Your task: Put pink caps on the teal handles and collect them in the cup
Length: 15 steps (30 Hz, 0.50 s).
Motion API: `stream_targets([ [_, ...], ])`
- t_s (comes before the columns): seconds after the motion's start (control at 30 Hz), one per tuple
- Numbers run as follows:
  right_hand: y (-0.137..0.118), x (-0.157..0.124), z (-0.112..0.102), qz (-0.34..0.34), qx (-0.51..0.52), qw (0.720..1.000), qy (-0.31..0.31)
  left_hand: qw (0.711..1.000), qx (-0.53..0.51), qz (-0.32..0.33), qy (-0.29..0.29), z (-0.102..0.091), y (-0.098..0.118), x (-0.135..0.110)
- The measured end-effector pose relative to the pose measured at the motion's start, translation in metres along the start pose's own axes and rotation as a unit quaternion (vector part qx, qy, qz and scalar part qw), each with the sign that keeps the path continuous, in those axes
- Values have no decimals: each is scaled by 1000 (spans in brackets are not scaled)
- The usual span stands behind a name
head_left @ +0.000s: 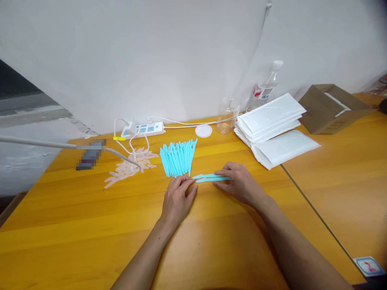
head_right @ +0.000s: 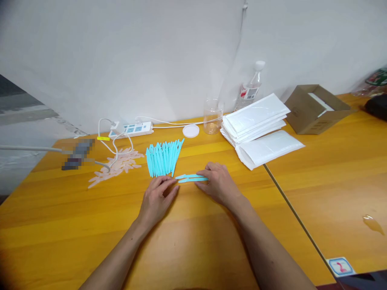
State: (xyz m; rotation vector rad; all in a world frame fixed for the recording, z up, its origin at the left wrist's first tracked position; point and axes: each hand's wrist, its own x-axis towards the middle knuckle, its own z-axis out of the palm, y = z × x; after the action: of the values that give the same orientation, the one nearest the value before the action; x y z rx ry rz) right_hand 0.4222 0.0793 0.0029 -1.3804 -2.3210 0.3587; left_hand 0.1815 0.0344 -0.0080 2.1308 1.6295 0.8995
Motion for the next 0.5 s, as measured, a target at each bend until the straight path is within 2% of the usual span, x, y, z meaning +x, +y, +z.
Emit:
stream_targets([
  [0.1, 0, 1, 7, -21, -27, 999, 19, 999, 23, 31, -9, 5, 2, 3],
  [0.2, 3, 2, 12, -32, -21, 999, 12, 998, 9, 54, -15, 11, 7, 6],
  [0.27, 6, 3, 12, -29, -9, 1000, 4, 999, -13, 50, -13, 7, 8, 9],
  [0.33, 7, 3, 11, -25, 1, 1000, -2, 1000, -19, 1, 19, -5, 1, 13],
  [0.43, 5, 3, 10, -30, 19, 999, 2, 981, 53, -157, 96, -34, -19, 24],
  [0.5, 1, 3, 10, -29, 31, 999, 28, 960, 99, -249, 82, -49, -34, 35],
])
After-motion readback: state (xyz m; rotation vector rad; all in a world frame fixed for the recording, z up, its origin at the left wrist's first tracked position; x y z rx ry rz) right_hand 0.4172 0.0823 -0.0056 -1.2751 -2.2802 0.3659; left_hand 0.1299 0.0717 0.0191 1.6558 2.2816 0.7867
